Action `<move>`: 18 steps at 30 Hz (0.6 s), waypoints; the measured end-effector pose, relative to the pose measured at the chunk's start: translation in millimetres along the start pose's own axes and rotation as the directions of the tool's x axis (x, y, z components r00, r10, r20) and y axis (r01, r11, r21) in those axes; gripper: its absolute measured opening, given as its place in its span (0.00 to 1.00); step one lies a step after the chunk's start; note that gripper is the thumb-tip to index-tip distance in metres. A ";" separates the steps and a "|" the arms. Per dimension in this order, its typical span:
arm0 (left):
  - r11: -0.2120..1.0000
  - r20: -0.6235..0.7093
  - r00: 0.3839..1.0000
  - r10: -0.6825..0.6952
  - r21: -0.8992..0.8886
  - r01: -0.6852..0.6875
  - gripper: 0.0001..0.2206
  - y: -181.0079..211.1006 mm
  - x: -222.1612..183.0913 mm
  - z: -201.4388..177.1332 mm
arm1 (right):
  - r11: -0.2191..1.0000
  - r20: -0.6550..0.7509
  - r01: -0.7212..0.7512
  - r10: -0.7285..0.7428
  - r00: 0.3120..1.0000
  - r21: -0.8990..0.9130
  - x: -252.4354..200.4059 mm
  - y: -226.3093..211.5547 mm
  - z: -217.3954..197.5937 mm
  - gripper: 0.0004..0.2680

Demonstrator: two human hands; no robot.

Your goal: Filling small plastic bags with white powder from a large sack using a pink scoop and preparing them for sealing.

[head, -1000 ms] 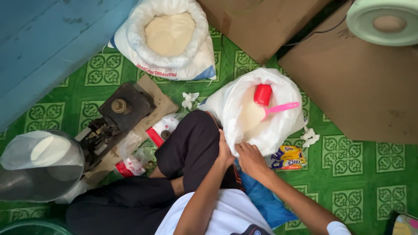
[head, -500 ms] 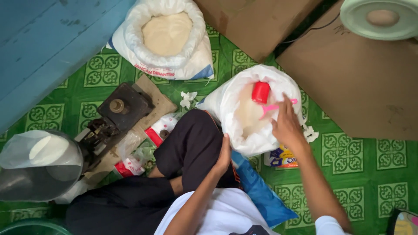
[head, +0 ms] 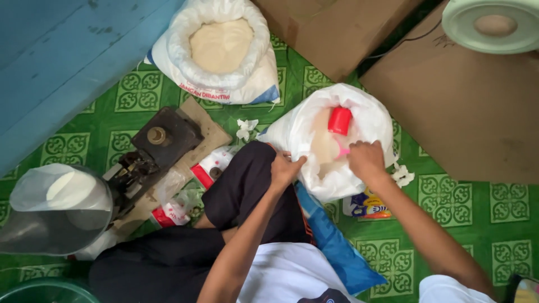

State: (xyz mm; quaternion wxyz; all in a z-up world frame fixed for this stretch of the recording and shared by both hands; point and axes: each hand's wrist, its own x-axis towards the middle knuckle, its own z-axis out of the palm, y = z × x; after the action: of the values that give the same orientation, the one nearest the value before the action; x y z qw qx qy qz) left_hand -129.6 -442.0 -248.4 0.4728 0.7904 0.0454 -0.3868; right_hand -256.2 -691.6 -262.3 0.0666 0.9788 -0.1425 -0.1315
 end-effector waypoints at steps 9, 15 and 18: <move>0.997 -0.146 0.987 0.072 0.021 -0.070 0.22 40.9 -36.6 -29.7 | 0.987 0.158 -0.107 0.088 0.983 0.118 -25.4 -11.8 -76.4 0.09; 0.993 -0.205 0.972 0.117 -0.003 -0.120 0.20 38.4 -27.7 -45.4 | 0.998 0.144 0.006 -0.016 0.989 0.070 -7.5 -21.4 -137.1 0.11; 0.990 -0.214 0.966 0.143 0.028 -0.140 0.18 51.7 -38.5 -48.6 | 0.994 0.052 0.102 -0.104 0.993 0.037 18.6 -26.1 -96.7 0.11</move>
State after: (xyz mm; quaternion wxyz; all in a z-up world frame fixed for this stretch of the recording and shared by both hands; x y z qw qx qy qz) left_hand -106.1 -421.0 -174.0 0.4864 0.8320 0.0373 -0.2643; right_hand -205.5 -663.3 -178.6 0.0390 0.9819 -0.0959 -0.1584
